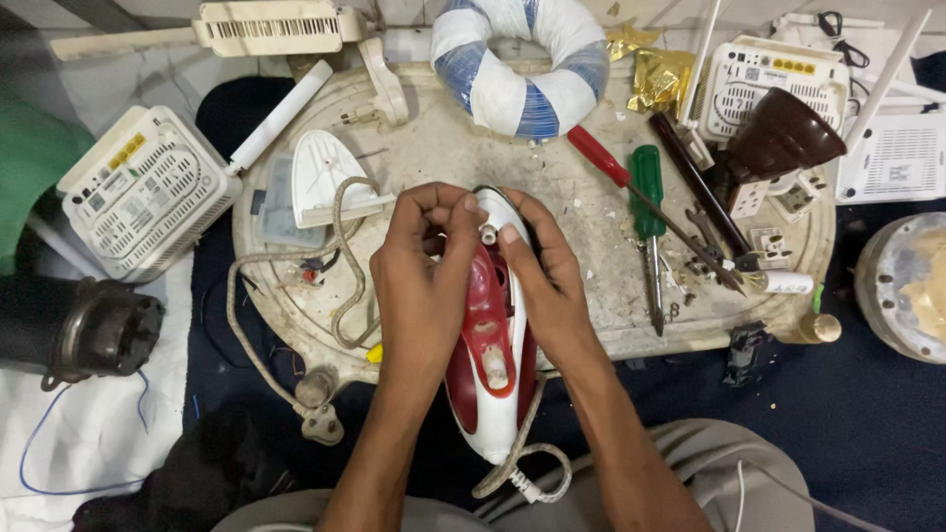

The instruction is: The person disassembles a red and white electric iron using a yellow screwdriver, removes screws, opens the casing, and manipulates internal components. The person then reassembles the iron by replacing screws and closing the casing.

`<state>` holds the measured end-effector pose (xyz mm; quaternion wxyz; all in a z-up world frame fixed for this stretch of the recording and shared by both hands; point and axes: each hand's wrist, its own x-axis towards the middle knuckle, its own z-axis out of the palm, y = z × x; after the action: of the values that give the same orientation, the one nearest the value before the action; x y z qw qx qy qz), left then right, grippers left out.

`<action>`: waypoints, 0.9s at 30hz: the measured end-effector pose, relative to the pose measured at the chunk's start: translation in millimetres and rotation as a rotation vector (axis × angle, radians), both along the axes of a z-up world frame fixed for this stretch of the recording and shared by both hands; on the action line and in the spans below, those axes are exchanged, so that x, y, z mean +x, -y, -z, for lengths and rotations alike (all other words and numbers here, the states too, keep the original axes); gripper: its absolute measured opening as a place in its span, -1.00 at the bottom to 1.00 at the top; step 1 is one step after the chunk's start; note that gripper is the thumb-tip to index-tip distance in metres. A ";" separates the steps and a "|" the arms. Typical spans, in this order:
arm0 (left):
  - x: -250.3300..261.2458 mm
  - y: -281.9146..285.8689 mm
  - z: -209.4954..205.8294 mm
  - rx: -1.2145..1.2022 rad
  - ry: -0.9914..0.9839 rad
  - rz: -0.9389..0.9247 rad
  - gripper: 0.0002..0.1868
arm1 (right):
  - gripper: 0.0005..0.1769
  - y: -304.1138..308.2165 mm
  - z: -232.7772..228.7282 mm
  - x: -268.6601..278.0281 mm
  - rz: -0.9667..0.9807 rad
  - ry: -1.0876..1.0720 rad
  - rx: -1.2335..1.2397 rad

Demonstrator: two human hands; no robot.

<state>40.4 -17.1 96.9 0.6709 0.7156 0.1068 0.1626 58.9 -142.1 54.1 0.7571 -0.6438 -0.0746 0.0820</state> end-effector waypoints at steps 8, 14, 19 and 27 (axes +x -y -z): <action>-1.5 2.4 2.7 0.197 0.153 -0.069 -0.84 | -0.56 -0.6 -1.1 3.0 -0.025 -0.058 0.049; -1.1 -0.3 -8.2 0.101 0.010 0.023 -0.79 | -0.56 0.7 1.7 3.8 -0.009 -0.010 0.010; -4.6 -7.7 -20.2 0.290 0.011 0.100 -0.80 | -0.55 2.5 3.7 4.2 -0.002 -0.057 0.100; -8.4 -17.1 -38.7 0.401 -0.065 0.178 -0.81 | -0.59 -2.9 0.6 -0.8 0.037 -0.076 0.104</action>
<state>32.0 0.0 135.6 0.5230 0.8462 0.0303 0.0974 58.1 -139.2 53.5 0.7931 -0.6014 -0.0383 0.0884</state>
